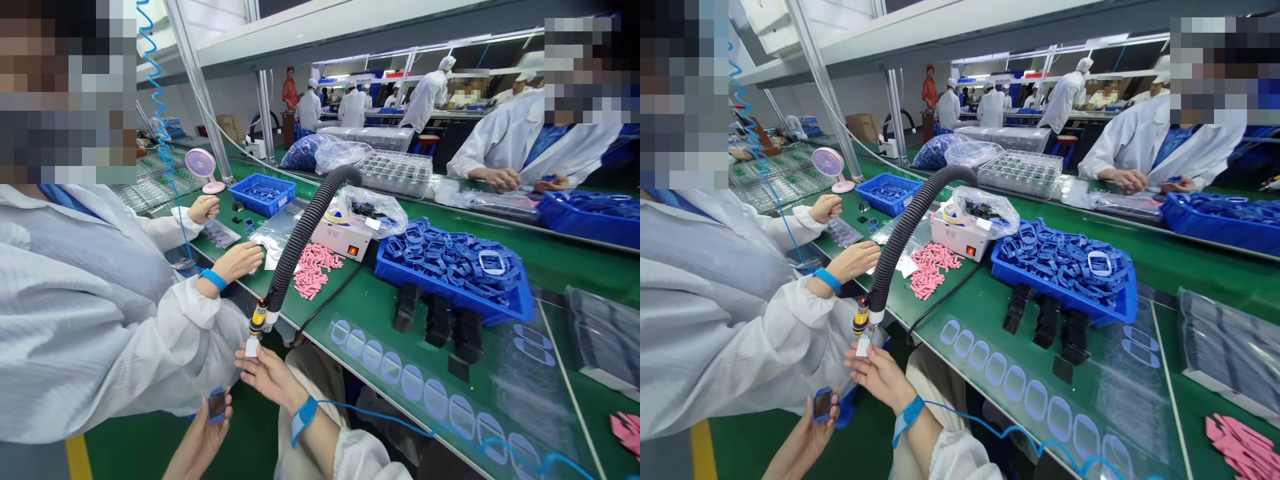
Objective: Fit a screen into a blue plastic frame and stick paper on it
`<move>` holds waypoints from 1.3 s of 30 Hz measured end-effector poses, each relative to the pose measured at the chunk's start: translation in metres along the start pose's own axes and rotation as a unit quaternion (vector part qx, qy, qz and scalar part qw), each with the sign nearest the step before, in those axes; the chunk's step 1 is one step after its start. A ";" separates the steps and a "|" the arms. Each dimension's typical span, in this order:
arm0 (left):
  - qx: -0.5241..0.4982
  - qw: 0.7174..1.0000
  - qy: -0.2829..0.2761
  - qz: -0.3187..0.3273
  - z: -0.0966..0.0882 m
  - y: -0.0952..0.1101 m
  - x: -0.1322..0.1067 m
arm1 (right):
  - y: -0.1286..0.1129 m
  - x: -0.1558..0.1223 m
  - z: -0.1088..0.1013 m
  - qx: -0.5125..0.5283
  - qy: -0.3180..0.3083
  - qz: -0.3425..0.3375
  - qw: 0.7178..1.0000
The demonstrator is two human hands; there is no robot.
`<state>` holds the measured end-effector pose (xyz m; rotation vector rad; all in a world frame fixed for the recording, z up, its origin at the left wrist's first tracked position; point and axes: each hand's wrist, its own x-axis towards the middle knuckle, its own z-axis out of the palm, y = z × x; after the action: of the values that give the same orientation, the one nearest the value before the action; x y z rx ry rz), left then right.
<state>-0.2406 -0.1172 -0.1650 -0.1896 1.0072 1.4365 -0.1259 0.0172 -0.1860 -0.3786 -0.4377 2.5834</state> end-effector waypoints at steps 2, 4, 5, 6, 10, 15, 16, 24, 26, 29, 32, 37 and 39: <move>0.003 1.000 0.017 0.024 0.002 0.004 0.001 | 0.004 -0.004 -0.002 0.006 0.010 -0.007 1.000; 0.008 0.998 0.032 0.045 0.011 0.006 0.007 | 0.006 -0.009 -0.005 0.006 0.019 -0.016 1.000; 0.010 0.998 0.036 0.053 0.018 0.007 0.012 | 0.006 -0.012 -0.005 0.004 0.023 -0.019 1.000; 0.012 0.997 0.039 0.060 0.025 0.008 0.017 | 0.006 -0.015 -0.006 0.000 0.028 -0.023 0.999; 0.030 0.997 0.032 0.071 0.059 0.002 0.041 | 0.003 -0.036 -0.005 -0.012 0.052 -0.033 0.998; 0.046 0.998 0.011 0.035 0.084 -0.016 0.048 | -0.002 -0.094 0.006 -0.020 0.085 -0.034 0.996; 0.045 0.998 0.013 0.031 0.085 -0.019 0.045 | -0.005 -0.108 0.009 -0.020 0.092 -0.039 0.995; 0.056 0.998 -0.014 -0.025 0.112 -0.063 -0.025 | -0.054 -0.207 0.038 -0.012 0.162 -0.162 0.973; 0.053 0.996 -0.064 -0.040 0.131 -0.081 -0.049 | -0.070 -0.224 0.048 -0.019 0.157 -0.199 0.967; 0.050 0.981 -0.180 -0.045 0.165 -0.106 -0.078 | -0.088 -0.244 0.060 -0.023 0.122 -0.237 0.964; 0.047 0.968 -0.240 -0.055 0.195 -0.126 -0.097 | -0.097 -0.262 0.067 -0.007 0.099 -0.282 0.954; 0.037 0.959 -0.276 -0.056 0.231 -0.149 -0.111 | -0.107 -0.293 0.076 0.045 0.165 -0.254 0.952; 0.039 0.959 -0.276 -0.053 0.241 -0.157 -0.114 | -0.112 -0.305 0.077 0.057 0.192 -0.250 0.948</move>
<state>0.0264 -0.0720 -0.0151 0.2070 0.5800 1.2491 0.1515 -0.0634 -0.0178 -0.6241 -0.2076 1.9727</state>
